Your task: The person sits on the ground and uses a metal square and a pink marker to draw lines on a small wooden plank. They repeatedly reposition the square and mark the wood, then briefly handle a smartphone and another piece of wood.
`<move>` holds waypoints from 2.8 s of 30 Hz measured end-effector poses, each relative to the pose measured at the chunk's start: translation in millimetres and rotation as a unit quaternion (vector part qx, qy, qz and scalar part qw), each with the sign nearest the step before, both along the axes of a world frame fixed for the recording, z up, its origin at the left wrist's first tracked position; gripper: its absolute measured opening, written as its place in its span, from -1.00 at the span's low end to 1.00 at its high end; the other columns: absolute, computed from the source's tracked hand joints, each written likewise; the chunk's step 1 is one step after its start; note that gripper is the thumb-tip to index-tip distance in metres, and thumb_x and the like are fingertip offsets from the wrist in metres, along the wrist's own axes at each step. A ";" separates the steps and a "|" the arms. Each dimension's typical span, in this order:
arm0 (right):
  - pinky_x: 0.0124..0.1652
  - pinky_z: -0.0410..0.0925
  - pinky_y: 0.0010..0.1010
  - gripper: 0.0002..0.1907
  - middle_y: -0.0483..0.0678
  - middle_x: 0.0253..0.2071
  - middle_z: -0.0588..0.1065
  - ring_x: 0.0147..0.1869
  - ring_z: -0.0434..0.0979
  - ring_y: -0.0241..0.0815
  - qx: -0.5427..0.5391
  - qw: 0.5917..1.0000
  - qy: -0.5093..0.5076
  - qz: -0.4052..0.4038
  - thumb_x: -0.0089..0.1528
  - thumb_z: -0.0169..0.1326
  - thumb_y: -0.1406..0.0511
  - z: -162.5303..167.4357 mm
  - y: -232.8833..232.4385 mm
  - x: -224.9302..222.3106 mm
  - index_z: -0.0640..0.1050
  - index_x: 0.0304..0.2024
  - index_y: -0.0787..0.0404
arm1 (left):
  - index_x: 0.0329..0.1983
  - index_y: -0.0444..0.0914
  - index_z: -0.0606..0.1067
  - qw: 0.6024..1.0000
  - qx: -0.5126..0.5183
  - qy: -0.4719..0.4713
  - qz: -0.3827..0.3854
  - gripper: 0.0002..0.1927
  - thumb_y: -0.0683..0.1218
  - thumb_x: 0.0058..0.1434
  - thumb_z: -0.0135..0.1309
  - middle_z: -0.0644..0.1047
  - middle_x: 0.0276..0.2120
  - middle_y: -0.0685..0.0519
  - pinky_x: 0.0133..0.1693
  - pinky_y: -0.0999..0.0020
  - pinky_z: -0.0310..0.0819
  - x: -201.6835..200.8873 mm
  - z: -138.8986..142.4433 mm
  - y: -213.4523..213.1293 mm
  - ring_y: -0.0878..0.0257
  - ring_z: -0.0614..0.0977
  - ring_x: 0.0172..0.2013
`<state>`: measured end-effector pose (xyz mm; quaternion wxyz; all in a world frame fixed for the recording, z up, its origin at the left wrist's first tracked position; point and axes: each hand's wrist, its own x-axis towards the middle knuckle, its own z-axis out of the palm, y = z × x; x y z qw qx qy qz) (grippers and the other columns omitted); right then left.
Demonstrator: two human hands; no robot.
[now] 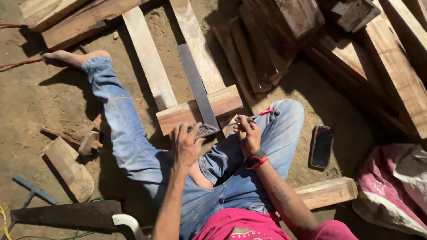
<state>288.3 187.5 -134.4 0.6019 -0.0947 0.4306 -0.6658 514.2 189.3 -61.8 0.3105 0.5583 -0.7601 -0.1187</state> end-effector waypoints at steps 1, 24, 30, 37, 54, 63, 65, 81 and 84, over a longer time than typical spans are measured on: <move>-0.24 0.41 -0.46 -0.68 0.00 -0.11 0.54 -0.23 0.55 -0.25 -0.004 1.000 0.000 0.004 0.34 0.12 0.26 1.1 0.1 0.1 0.53 0.03 0.38 | 0.02 -0.12 0.61 1.000 0.003 -0.026 0.002 -0.41 -0.09 -0.17 0.42 0.49 -0.07 0.00 0.02 -0.06 0.26 -0.2 -2.2 -3.1 -0.05 0.45 0.00; -0.22 0.40 -0.43 -0.70 0.00 -0.09 0.53 -0.22 0.53 -0.23 -0.005 1.000 -0.009 0.002 0.34 0.14 0.27 -18.1 1.7 1.9 0.53 0.01 0.37 | 0.10 -0.13 0.61 0.998 0.014 0.066 -0.008 -0.38 -0.20 -0.13 0.40 0.49 -0.04 -0.01 0.05 0.07 0.32 4.9 -27.7 -12.3 -0.03 0.42 0.00; -0.22 0.41 -0.43 -0.70 0.03 -0.11 0.53 -0.22 0.53 -0.22 -0.017 1.000 -0.007 0.000 0.35 0.13 0.26 -25.8 1.9 1.1 0.53 0.01 0.39 | 0.09 -0.13 0.61 0.997 0.021 0.074 -0.008 -0.37 -0.20 -0.14 0.40 0.48 -0.06 -0.03 0.05 0.09 0.33 4.9 -27.3 -14.8 -0.03 0.41 -0.01; -0.22 0.42 -0.42 -0.70 0.04 -0.09 0.54 -0.21 0.54 -0.21 -0.018 1.000 -0.002 -0.008 0.34 0.14 0.27 -26.1 2.7 1.3 0.54 0.01 0.40 | 0.09 -0.13 0.62 0.997 0.025 0.074 -0.009 -0.39 -0.18 -0.13 0.41 0.48 -0.03 -0.01 0.08 0.11 0.33 7.3 -25.1 -14.0 -0.03 0.42 0.02; -0.17 0.46 -0.40 -0.72 0.11 -0.09 0.59 -0.17 0.58 -0.22 -0.022 0.993 0.114 -0.004 0.34 0.15 0.31 -4.6 -0.6 5.2 0.58 0.01 0.40 | 0.07 -0.14 0.62 0.997 0.031 0.076 -0.011 -0.38 -0.20 -0.16 0.41 0.48 -0.05 -0.02 0.09 0.09 0.30 5.9 -27.5 -16.1 -0.04 0.41 0.01; 0.03 0.49 -0.39 -0.80 0.07 0.02 0.62 0.08 0.65 -0.15 -0.288 0.800 0.522 0.068 0.28 0.20 0.48 52.1 -79.2 16.2 0.62 -0.03 0.29 | 0.05 -0.17 0.62 0.995 0.027 0.095 -0.009 -0.40 -0.22 -0.17 0.39 0.49 -0.04 -0.05 0.09 0.07 0.32 4.5 -25.7 -15.1 -0.08 0.41 0.01; 0.00 0.50 -0.41 -0.78 0.04 -0.02 0.62 0.03 0.66 -0.14 -0.286 0.788 0.536 0.096 0.25 0.20 0.48 57.1 -90.5 21.2 0.63 -0.04 0.27 | 0.05 -0.19 0.62 0.995 0.023 0.099 -0.008 -0.42 -0.24 -0.14 0.35 0.49 -0.04 -0.06 0.09 0.06 0.32 4.4 -24.9 -14.8 -0.09 0.42 0.02; -0.09 0.50 -0.32 -0.78 0.05 -0.05 0.60 -0.04 0.66 0.03 -0.317 0.689 0.627 0.176 0.25 0.16 0.44 84.6 -45.3 17.4 0.58 -0.04 0.22 | 0.07 -0.17 0.62 0.996 0.015 0.087 -0.011 -0.45 -0.26 -0.07 0.24 0.50 -0.02 -0.08 0.10 0.05 0.33 5.2 -25.0 -15.3 -0.11 0.42 0.03; -0.12 0.48 -0.31 -0.75 0.05 -0.12 0.60 -0.07 0.66 0.04 -0.285 0.698 0.637 0.160 0.20 0.20 0.42 77.1 -71.5 24.6 0.60 -0.05 0.22 | 0.06 -0.19 0.61 0.996 0.014 0.083 -0.007 -0.45 -0.26 -0.09 0.25 0.50 -0.02 -0.08 0.10 0.05 0.33 5.4 -28.4 -16.6 -0.12 0.42 0.04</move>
